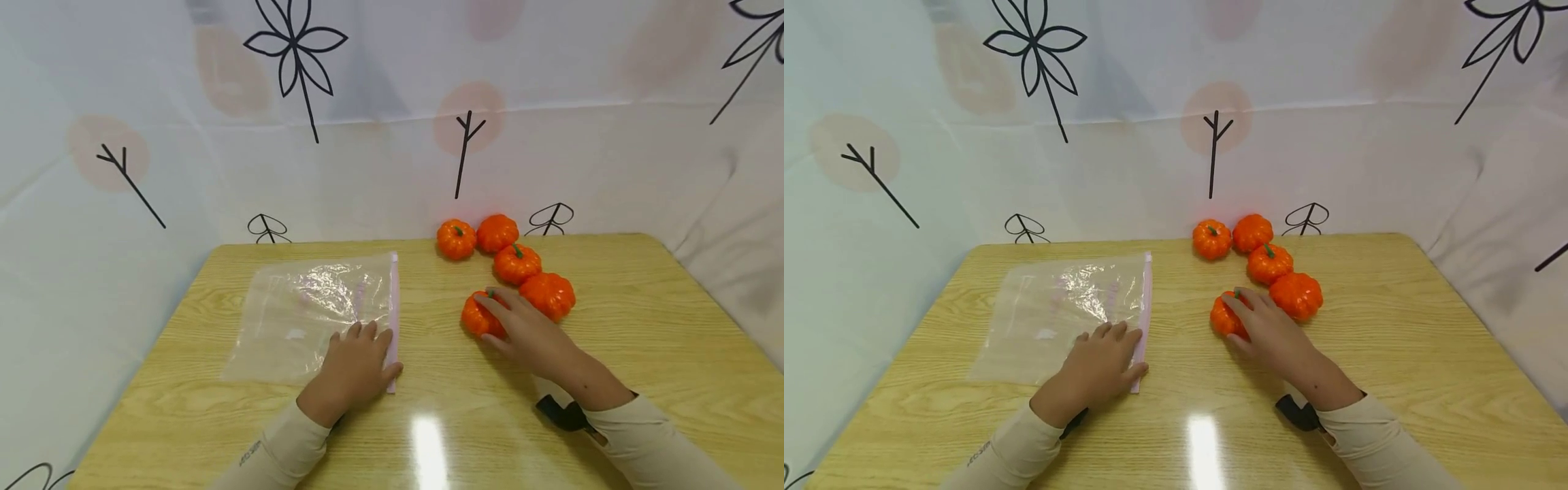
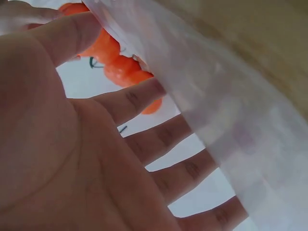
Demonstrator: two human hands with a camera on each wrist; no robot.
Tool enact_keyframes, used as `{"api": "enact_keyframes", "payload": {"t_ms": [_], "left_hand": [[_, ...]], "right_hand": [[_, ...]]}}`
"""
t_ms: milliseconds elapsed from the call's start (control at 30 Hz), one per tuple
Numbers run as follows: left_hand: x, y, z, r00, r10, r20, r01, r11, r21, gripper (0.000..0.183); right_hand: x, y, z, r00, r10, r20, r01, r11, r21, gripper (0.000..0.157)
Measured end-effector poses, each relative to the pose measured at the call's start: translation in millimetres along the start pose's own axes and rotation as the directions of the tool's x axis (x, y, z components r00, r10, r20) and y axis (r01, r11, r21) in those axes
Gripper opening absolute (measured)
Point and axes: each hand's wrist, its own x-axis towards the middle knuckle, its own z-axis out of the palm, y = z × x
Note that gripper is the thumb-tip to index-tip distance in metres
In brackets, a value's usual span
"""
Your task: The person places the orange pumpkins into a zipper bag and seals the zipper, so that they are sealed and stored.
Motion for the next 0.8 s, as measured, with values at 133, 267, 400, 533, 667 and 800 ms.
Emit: {"api": "enact_keyframes", "payload": {"t_ms": [133, 267, 400, 533, 667, 800], "left_hand": [[-3.6, 5.6, -1.9, 0.999, 0.033, -0.036, -0.032, 0.999, 0.038, 0.051], [-4.3, 8.8, 0.1, 0.994, 0.063, -0.085, -0.056, 0.995, 0.088, 0.045], [-3.3, 10.2, 3.3, 0.989, 0.085, -0.118, -0.071, 0.990, 0.118, 0.045], [-2.4, 11.2, 4.4, 0.988, 0.101, -0.116, -0.087, 0.989, 0.122, 0.046], [-2.1, 12.2, 4.8, 0.987, 0.120, -0.109, -0.107, 0.988, 0.115, 0.041], [-2.2, 12.8, 4.4, 0.984, 0.136, -0.118, -0.125, 0.987, 0.097, 0.034]], "right_hand": [[1.1, -2.7, -0.4, 1.000, -0.004, 0.010, 0.004, 1.000, -0.001, 0.064], [3.0, -5.1, -1.0, 1.000, -0.019, 0.015, 0.019, 1.000, -0.020, 0.064], [4.0, -8.0, -1.0, 0.999, -0.037, 0.033, 0.038, 0.999, -0.029, 0.065], [3.1, -10.9, -1.0, 0.998, -0.059, 0.029, 0.060, 0.998, -0.033, 0.065], [0.1, -13.6, -1.0, 0.996, -0.087, 0.017, 0.088, 0.995, -0.036, 0.066], [-2.4, -15.3, 0.6, 0.995, -0.103, 0.011, 0.103, 0.994, -0.032, 0.066]]}}
